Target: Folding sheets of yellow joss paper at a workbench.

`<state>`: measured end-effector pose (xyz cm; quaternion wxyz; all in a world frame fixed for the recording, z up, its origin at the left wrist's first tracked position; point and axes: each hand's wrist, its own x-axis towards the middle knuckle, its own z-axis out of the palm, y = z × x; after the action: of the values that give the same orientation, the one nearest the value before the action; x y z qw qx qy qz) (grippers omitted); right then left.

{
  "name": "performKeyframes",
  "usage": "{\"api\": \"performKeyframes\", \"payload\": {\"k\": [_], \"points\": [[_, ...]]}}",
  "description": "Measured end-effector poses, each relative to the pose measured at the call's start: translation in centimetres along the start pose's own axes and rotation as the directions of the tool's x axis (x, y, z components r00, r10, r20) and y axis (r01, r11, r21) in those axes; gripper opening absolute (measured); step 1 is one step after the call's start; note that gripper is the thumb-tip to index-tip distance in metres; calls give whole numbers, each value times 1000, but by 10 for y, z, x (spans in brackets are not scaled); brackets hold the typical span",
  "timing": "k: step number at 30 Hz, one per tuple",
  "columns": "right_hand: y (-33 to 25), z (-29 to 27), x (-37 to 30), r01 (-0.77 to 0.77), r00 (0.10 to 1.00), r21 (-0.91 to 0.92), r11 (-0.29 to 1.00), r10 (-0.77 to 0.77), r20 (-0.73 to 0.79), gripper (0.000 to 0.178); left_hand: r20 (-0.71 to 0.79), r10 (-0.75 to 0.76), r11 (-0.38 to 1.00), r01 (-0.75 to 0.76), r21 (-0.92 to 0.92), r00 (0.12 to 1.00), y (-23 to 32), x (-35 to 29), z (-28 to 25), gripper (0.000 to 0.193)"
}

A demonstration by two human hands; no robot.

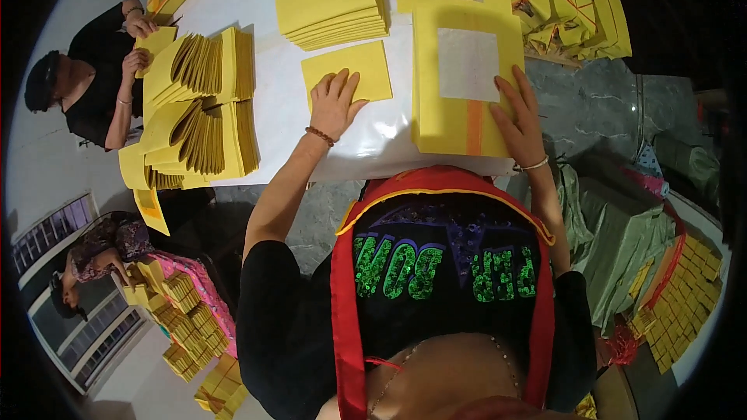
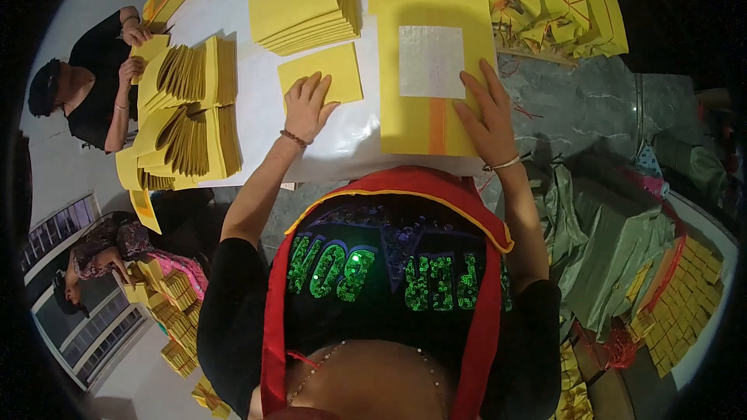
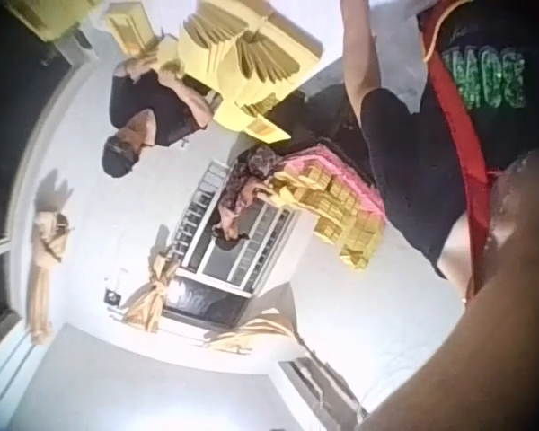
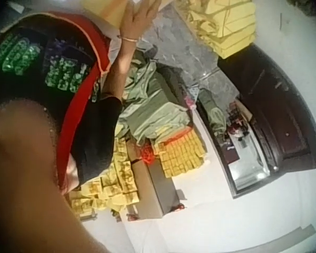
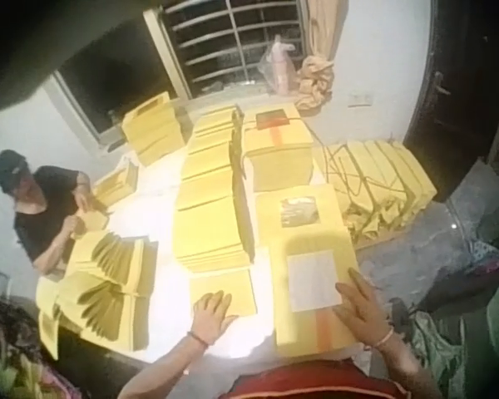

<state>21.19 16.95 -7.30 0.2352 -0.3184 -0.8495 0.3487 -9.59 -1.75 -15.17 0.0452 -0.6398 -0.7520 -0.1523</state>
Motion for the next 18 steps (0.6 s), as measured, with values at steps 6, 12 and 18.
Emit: {"api": "performKeyframes", "payload": {"k": [6, 12, 18], "points": [[4, 0, 0, 36, 999, 49, 998, -35, -15, 43, 26, 49, 999, -48, -14, 998, -12, 8, -7, 54], [-3, -14, -1, 154, 982, -60, 986, -160, -105, 35, 91, 47, 998, -50, 25, 995, -3, 15, -21, 47], [9, -16, -1, 156, 987, 7, 988, -156, -42, 21, 114, 76, 981, -95, 171, 991, 9, 34, -36, 35]]}}
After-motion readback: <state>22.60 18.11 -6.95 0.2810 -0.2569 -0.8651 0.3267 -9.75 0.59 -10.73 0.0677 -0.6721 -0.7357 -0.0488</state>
